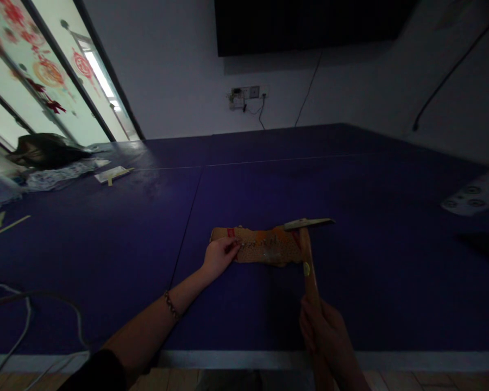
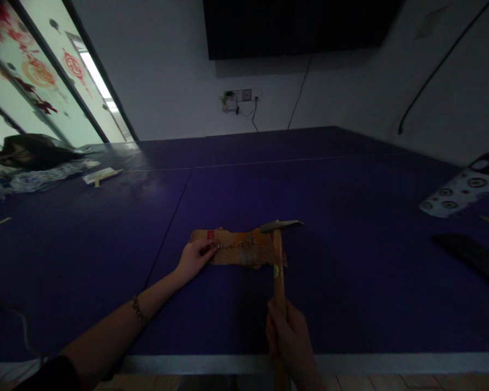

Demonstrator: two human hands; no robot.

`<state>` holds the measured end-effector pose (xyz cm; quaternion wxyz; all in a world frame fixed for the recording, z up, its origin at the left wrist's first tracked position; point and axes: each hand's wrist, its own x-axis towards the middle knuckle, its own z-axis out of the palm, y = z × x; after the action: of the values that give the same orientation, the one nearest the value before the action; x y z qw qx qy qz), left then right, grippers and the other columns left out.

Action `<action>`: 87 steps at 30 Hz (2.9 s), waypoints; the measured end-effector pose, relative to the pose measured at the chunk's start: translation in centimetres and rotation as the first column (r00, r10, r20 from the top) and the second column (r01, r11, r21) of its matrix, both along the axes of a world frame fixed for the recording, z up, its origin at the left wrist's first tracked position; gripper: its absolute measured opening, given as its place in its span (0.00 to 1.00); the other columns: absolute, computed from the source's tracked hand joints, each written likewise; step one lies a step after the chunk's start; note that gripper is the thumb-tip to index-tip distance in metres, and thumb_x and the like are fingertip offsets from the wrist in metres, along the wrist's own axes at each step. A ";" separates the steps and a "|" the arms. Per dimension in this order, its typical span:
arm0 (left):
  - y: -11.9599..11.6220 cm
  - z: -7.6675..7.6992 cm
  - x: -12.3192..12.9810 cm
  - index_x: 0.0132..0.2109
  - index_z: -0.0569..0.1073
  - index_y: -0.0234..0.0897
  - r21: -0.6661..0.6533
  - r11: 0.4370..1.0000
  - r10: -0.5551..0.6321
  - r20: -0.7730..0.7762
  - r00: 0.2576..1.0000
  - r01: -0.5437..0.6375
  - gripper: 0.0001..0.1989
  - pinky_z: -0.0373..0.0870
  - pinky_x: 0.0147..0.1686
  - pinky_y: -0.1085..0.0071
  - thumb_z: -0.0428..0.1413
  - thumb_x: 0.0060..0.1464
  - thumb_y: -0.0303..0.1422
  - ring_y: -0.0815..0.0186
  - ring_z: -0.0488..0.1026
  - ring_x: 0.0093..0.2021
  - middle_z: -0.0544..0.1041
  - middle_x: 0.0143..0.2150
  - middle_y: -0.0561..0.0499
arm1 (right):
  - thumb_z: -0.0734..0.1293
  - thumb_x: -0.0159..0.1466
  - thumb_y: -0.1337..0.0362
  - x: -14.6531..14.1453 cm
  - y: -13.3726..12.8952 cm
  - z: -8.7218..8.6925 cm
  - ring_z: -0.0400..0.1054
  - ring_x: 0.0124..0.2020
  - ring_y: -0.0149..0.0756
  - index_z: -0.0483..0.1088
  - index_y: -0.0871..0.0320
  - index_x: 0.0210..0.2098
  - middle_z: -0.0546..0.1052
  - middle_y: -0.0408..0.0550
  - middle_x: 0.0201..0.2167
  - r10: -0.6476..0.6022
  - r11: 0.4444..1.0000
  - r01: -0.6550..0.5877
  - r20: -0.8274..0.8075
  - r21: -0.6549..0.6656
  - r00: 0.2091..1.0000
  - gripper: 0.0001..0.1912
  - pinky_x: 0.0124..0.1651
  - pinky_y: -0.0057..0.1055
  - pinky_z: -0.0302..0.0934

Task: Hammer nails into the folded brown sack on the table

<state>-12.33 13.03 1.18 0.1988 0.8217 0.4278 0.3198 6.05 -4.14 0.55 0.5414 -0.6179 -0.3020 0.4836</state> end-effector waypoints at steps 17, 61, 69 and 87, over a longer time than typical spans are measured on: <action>0.1 0.3 -0.1 0.29 0.71 0.35 -0.037 0.999 -0.037 -0.087 0.996 0.034 0.07 0.63 0.28 0.76 0.51 0.53 0.31 0.69 0.69 0.29 0.73 0.28 0.53 | 0.64 0.51 0.45 0.0 0.0 -0.1 0.50 0.05 0.21 0.56 0.57 0.16 0.57 0.32 0.06 0.008 1.000 -0.008 -0.028 -0.003 1.000 0.23 0.07 0.20 0.46; -0.4 0.1 0.0 0.37 0.76 0.39 -0.062 0.998 -0.001 -0.022 1.000 0.000 0.08 0.65 0.28 0.77 0.54 0.49 0.30 0.70 0.70 0.29 0.75 0.32 0.53 | 0.64 0.50 0.44 -0.2 0.1 0.6 0.50 0.05 0.23 0.56 0.56 0.15 0.57 0.34 0.05 0.004 1.000 -0.004 0.022 -0.012 1.000 0.24 0.08 0.21 0.47; -0.5 -0.1 0.2 0.33 0.77 0.39 -0.044 0.999 0.016 0.003 1.000 -0.016 0.08 0.67 0.31 0.75 0.53 0.50 0.34 0.68 0.72 0.33 0.76 0.33 0.52 | 0.64 0.51 0.45 -0.1 -0.3 0.0 0.50 0.05 0.22 0.57 0.56 0.16 0.57 0.33 0.06 -0.001 1.000 0.001 -0.024 -0.011 1.000 0.23 0.07 0.20 0.48; 0.0 -0.4 -0.2 0.32 0.77 0.38 -0.024 1.000 -0.019 -0.013 1.000 0.019 0.07 0.69 0.35 0.73 0.53 0.51 0.29 0.67 0.73 0.34 0.76 0.35 0.52 | 0.64 0.51 0.45 0.1 -0.2 -0.1 0.51 0.05 0.22 0.57 0.57 0.16 0.58 0.33 0.06 0.007 1.000 -0.007 0.003 -0.020 1.000 0.23 0.08 0.20 0.48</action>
<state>-12.54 13.01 0.75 0.2090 0.8254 0.4251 0.3073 6.10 -4.29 0.49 0.5330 -0.6230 -0.3000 0.4876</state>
